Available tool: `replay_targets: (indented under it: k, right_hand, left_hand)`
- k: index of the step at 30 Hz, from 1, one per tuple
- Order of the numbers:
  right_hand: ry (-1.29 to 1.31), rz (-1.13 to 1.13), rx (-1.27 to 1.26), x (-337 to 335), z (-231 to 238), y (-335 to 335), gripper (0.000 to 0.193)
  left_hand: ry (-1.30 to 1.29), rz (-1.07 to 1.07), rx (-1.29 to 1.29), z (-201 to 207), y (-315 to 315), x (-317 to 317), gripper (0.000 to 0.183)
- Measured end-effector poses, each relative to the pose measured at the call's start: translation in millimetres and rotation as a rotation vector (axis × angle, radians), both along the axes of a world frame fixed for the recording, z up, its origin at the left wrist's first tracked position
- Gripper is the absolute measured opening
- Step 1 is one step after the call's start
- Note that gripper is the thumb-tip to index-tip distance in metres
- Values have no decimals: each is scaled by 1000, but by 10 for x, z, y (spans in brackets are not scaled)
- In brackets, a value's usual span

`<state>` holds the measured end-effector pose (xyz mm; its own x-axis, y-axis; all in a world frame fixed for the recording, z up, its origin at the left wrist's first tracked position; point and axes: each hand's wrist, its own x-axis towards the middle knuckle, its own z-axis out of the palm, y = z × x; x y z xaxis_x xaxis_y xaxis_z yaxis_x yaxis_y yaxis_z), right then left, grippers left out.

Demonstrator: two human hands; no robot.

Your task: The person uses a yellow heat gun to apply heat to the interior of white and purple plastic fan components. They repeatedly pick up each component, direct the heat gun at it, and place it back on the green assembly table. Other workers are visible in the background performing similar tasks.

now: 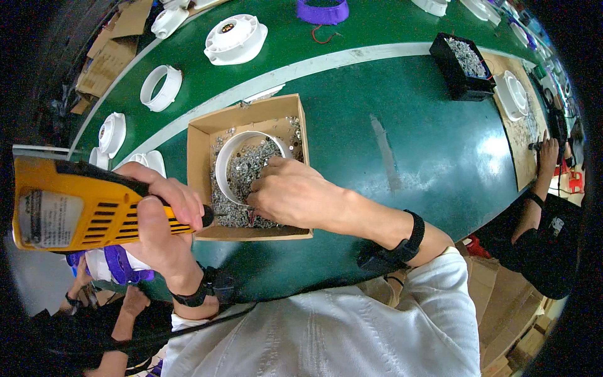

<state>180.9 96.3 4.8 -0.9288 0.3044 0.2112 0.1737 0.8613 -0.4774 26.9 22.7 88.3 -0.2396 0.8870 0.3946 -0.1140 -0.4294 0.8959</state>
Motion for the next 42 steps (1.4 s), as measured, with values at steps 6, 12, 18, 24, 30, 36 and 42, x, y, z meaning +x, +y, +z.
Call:
replay_targets:
  k: [6,12,18,24,30,36,42]
  right_hand:
    - [49,16,6,-30,49,-31,19]
    - [14,29,-12,-25,67,-17,19]
    - [10,23,-22,-26,72,-15,18]
    - [-17,1,-16,-9,44,-11,17]
    - [-9,-3,-25,-7,52,-14,16]
    - [-2,-23,-24,3,69,-25,16]
    - [-67,-38,-95,31,145,-14,15]
  left_hand:
    - [-106,29,93,91,-28,52,54]
    - [147,91,17,71,9,61,52]
    - [-23,68,23,121,0,70,52]
    - [-108,-30,34,108,-14,111,62]
    - [96,-38,25,21,39,124,56]
    - [165,-37,13,57,40,136,56]
    - [181,-27,19,83,68,189,55]
